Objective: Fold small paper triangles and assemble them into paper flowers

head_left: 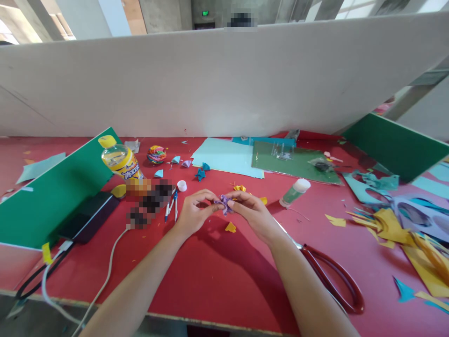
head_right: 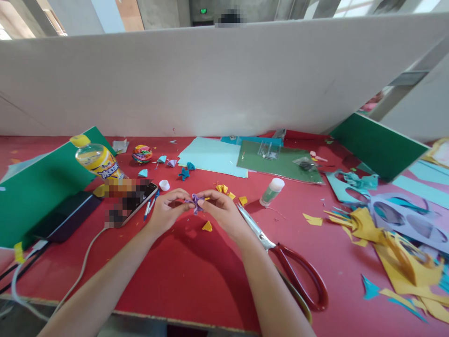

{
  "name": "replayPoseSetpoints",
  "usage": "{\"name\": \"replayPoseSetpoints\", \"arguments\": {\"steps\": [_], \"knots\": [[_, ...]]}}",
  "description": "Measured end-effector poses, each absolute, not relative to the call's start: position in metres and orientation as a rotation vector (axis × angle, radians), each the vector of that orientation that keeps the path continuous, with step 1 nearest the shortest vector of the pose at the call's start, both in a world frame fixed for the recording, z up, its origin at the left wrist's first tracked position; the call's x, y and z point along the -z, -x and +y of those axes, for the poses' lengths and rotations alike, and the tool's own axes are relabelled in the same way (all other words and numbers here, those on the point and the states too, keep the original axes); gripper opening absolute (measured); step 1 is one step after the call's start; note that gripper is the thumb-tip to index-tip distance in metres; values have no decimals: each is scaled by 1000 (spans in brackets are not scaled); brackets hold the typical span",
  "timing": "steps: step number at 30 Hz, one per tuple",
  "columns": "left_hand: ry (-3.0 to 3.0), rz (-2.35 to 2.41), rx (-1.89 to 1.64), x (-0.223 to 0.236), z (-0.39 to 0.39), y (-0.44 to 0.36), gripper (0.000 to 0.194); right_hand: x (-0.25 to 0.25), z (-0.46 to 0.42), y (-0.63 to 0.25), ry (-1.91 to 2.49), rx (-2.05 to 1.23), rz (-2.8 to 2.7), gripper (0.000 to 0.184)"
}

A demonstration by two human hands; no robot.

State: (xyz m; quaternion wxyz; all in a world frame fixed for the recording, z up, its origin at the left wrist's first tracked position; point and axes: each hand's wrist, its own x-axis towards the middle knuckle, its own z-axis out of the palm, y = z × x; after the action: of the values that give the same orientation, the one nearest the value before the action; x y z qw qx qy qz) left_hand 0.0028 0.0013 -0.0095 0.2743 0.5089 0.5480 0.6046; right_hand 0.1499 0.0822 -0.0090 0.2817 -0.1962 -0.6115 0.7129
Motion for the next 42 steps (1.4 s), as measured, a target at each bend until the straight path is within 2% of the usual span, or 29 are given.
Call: {"name": "replayPoseSetpoints", "arguments": {"steps": [9,20,24,28,34,42], "knots": [[-1348,1437,-1564,10,-2,-1,19,10,85,-150,558,-1895,-1596,19],[-1459,1466,-1591,8,-2,-2,13,8,82,-149,504,-1869,-1670,19],[-1542,1563,-1589,10,-2,-2,18,7,81,-148,535,-1435,-1803,24],[-1699,1586,-1532,15,-1,-1,20,6,80,-149,522,-957,-2053,13],[-1747,1629,-1484,19,1,-1,20,8,82,-149,508,-791,-2157,7],[-1617,1697,-1385,20,3,0,19,13,88,-149,454,-575,-2317,12]]}}
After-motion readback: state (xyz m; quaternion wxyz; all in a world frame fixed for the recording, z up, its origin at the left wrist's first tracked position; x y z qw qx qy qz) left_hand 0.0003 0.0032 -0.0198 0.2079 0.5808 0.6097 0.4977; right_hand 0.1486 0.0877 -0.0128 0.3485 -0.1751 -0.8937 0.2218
